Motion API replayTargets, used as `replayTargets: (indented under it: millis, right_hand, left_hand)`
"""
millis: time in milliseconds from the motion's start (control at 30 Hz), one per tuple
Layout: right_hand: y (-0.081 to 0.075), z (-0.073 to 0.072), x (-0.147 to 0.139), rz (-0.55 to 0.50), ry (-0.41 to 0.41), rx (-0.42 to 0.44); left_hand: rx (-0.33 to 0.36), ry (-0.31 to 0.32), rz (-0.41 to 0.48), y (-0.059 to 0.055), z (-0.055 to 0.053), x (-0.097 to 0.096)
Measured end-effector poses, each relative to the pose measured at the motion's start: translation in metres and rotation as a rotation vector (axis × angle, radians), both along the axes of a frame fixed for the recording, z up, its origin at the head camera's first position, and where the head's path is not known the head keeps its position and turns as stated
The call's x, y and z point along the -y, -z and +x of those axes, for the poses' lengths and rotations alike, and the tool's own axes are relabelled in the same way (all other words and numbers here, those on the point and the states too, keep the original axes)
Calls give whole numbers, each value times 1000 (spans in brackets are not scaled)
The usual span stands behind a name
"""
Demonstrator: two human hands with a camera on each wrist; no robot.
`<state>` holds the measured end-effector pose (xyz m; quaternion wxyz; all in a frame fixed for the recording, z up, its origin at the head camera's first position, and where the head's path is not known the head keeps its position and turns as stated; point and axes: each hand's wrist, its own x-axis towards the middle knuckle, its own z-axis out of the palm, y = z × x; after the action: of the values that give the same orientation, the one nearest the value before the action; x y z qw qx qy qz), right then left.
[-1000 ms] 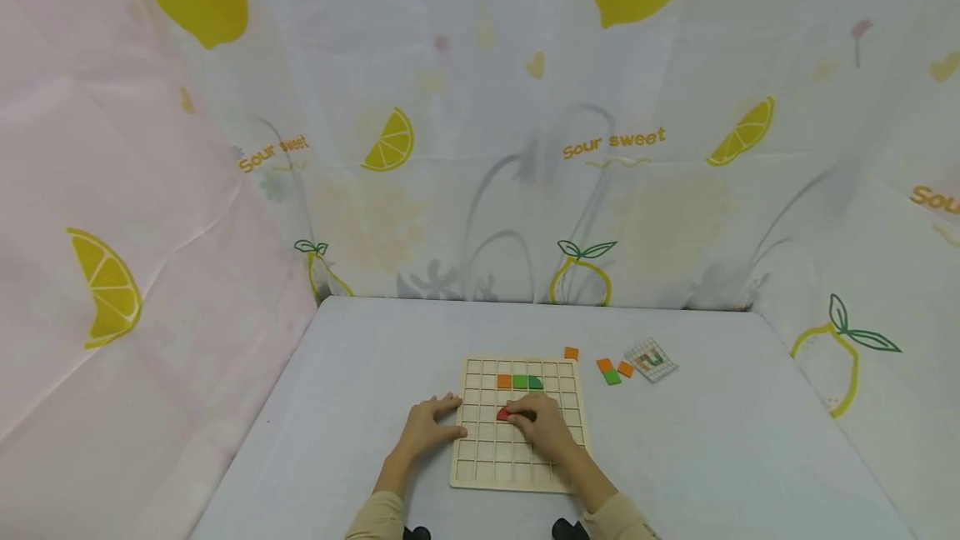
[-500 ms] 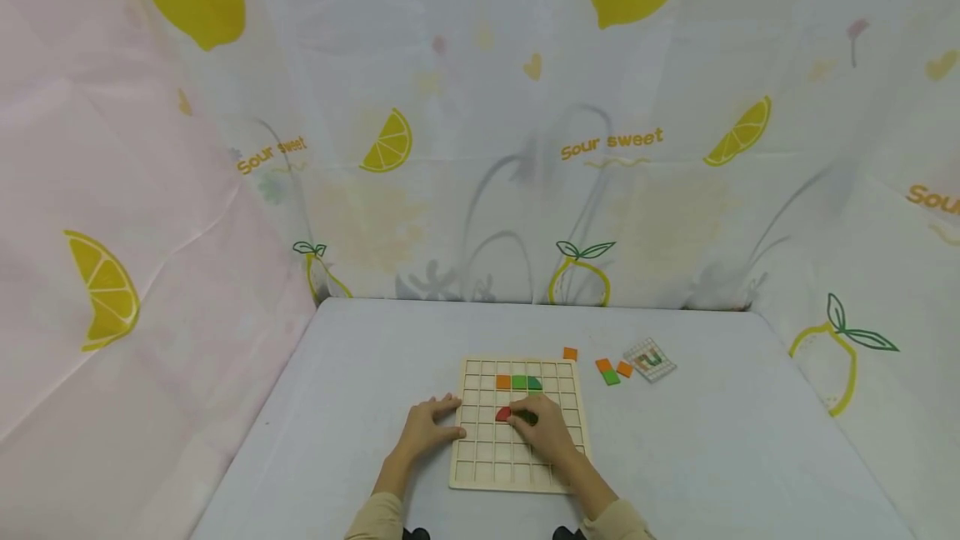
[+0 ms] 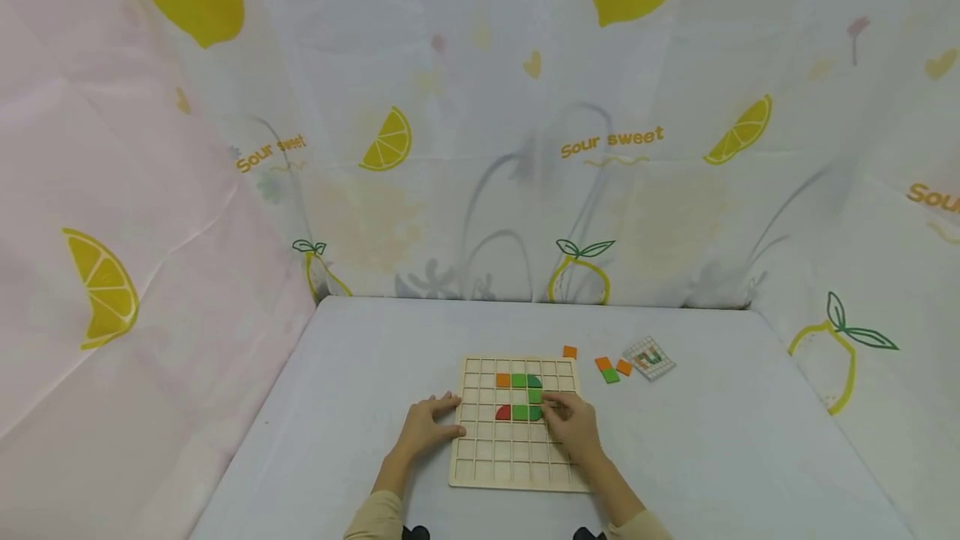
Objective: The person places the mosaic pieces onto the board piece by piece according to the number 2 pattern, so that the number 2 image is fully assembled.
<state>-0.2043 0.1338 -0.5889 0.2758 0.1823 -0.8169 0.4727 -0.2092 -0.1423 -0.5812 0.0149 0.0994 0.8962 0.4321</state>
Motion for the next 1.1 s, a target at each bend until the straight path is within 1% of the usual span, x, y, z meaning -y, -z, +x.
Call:
replayTargets:
  millis: [67, 100, 200, 267, 333, 433, 467, 567, 700, 867, 1000, 1100]
  right_hand:
    - [-2, -4, -15, -21, 100, 1]
    - [-3, -8, -23, -19, 154, 16]
    - [-3, -18, -49, 20, 300, 70]
    - [-1, -24, -63, 42, 359, 106]
    - [4, -29, -74, 63, 400, 130]
    - [10, -35, -83, 76, 425, 135]
    - [11, -36, -84, 78, 426, 131]
    - [10, -41, -87, 79, 426, 154]
    - [7, -46, -87, 71, 409, 249]
    - [3, -42, -89, -7, 379, 369]
    - [2, -40, -92, -55, 376, 410]
    - [2, -41, -93, -80, 373, 408]
  left_hand:
    - [6, -2, -1, 0, 0, 0]
    - [8, -1, -4, 0, 0, 0]
    - [1, 1, -1, -1, 0, 0]
    - [-4, 0, 4, -2, 0, 1]
    - [-6, -1, 14, -2, 0, 1]
    - [-14, 9, 12, -3, 1, 1]
    - [-10, 10, 13, -4, 1, 1]
    - [-7, 11, 23, -4, 2, 0]
    - [3, 8, 32, -4, 2, 0]
    - [3, 9, 23, -4, 3, 0]
    - [-2, 8, 16, -4, 2, 0]
    - [-3, 8, 16, -4, 3, 0]
